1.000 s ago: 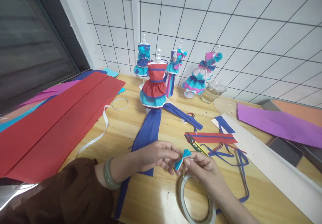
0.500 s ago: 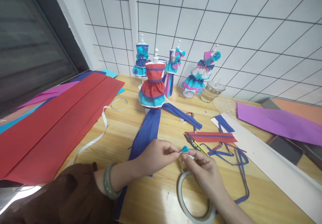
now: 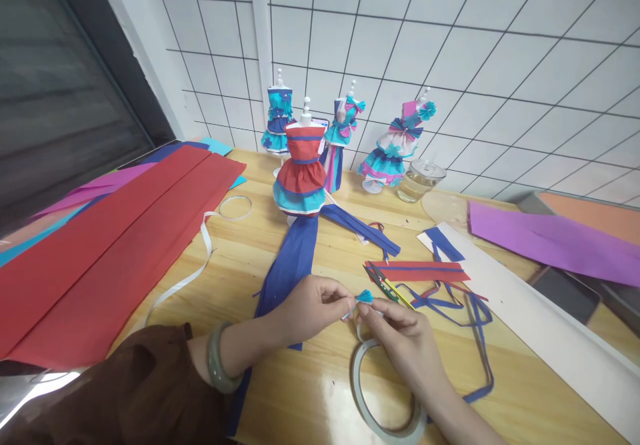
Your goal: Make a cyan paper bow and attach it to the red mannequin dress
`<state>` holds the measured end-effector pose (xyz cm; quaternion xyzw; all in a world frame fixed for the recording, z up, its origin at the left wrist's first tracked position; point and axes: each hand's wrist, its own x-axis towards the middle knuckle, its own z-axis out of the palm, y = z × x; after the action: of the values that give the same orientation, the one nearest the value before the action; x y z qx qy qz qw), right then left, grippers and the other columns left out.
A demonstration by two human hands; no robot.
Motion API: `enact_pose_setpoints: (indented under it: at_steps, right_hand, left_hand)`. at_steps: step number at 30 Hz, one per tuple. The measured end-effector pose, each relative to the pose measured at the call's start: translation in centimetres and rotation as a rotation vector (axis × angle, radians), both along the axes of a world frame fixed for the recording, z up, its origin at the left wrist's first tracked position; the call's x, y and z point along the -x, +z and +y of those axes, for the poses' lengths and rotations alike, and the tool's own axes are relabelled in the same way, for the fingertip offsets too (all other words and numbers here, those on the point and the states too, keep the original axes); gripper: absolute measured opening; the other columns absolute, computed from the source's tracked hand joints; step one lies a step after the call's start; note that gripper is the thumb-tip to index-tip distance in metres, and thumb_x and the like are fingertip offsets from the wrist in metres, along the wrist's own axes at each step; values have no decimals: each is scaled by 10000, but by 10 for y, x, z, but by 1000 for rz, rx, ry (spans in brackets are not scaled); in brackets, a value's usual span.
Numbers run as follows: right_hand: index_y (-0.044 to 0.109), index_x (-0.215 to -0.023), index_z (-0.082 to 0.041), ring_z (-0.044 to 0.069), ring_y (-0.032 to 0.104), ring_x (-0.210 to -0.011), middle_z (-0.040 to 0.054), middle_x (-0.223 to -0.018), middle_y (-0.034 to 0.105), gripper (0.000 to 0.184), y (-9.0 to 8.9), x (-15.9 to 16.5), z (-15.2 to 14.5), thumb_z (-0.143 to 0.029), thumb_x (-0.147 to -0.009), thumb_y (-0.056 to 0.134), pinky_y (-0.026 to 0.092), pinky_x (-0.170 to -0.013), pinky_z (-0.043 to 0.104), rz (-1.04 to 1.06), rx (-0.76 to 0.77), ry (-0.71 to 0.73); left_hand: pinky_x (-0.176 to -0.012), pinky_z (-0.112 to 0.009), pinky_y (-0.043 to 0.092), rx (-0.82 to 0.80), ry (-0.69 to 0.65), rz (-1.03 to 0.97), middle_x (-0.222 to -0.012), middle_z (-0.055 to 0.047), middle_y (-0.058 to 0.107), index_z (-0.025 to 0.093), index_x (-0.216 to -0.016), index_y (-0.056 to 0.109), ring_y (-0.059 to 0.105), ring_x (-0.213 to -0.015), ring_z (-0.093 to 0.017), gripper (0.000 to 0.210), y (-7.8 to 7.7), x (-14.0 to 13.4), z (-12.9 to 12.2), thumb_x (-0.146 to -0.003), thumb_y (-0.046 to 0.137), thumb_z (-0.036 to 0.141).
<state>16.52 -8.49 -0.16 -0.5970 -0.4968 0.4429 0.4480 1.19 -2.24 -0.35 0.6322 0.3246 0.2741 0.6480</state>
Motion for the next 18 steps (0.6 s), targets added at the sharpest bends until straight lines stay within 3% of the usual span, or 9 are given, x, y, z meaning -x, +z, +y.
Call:
enact_pose_setpoints:
  at_steps: [6,12,18]
  right_hand:
    - [673,-644,-181,127,470,-509,25,-635,622,202,2,-1,1,-353,-727,608,362,-468,232,26,3,46]
    - [653,-667,-166,101,471,-484,29,-638,655,216,3,-1,2,-353,-755,592,371,-463,215,130,56,118]
    - [624,-726,-173,76,450,-426,-1,-567,621,151,5,1,2,-324,-737,629,349,-411,185,344,86,135]
  left_hand:
    - [-589,-207,403,60,-37,-27,-642,-32,615,111,-674,619,531,-604,-106,211,4,2,3,-743,539,294]
    - [-584,-227,404,275,-87,-89,-638,-39,611,101,-662,598,523,-558,-100,208,3,3,5,-707,581,304]
    - [-568,-217,399,529,-239,-239,-720,-73,620,85,-714,613,516,-549,-85,206,0,5,8,-696,604,291]
